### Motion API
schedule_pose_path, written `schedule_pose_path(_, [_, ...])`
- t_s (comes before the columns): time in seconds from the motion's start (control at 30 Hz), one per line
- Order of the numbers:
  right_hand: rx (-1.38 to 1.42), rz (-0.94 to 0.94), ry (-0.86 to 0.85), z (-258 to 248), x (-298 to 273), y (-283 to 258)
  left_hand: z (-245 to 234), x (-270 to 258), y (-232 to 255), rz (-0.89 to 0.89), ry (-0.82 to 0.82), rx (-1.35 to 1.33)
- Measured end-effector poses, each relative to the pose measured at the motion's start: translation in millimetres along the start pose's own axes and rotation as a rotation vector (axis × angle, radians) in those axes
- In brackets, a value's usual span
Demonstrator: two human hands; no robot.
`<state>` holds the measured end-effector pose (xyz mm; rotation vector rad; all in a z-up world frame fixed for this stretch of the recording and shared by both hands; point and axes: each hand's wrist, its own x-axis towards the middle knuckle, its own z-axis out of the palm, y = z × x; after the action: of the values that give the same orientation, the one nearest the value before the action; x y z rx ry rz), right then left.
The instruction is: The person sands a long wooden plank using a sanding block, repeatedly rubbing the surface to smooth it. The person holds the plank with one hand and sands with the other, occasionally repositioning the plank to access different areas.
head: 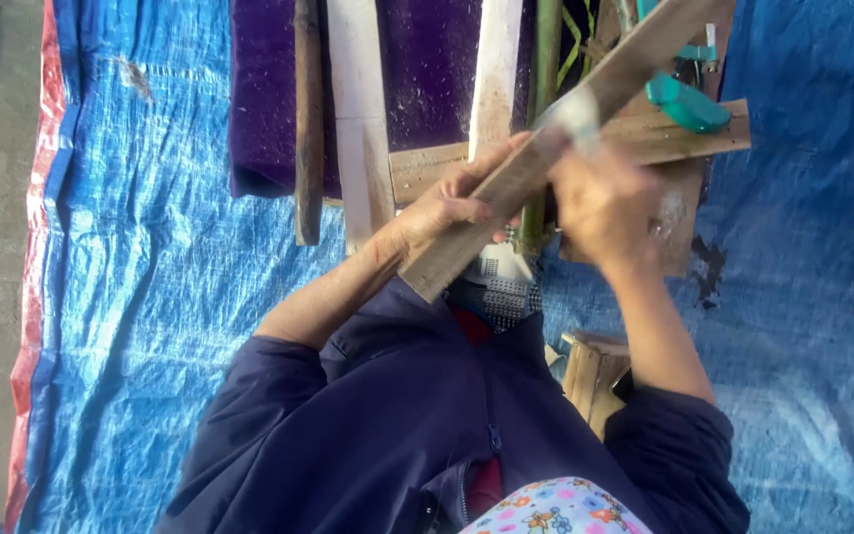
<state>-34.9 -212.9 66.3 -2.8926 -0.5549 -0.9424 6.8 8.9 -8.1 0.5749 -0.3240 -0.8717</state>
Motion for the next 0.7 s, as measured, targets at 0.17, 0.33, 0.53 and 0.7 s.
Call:
schedule_pose_path(0.17, [0.225, 0.077, -0.080, 24.9, -18.0, 14.7, -23.8, 13.0, -12.5, -0.096, -0.011, -0.060])
schedule_pose_path(0.33, [1.019, 0.711, -0.092, 44.4, -45.6, 36.0, -3.4, 17.1, 2.1, -0.116, 0.015, -0.411])
schedule_pose_path(0.53, [1.066, 0.675, 0.021, 13.0, -23.0, 22.0, 34.1, -45.1, 30.8, -0.052, 0.049, -0.578])
schedule_pose_path(0.7, [0.668, 0.297, 0.075, 34.6, -14.8, 18.4, 26.2, -76.2, 25.7, -0.098, 0.205, -0.554])
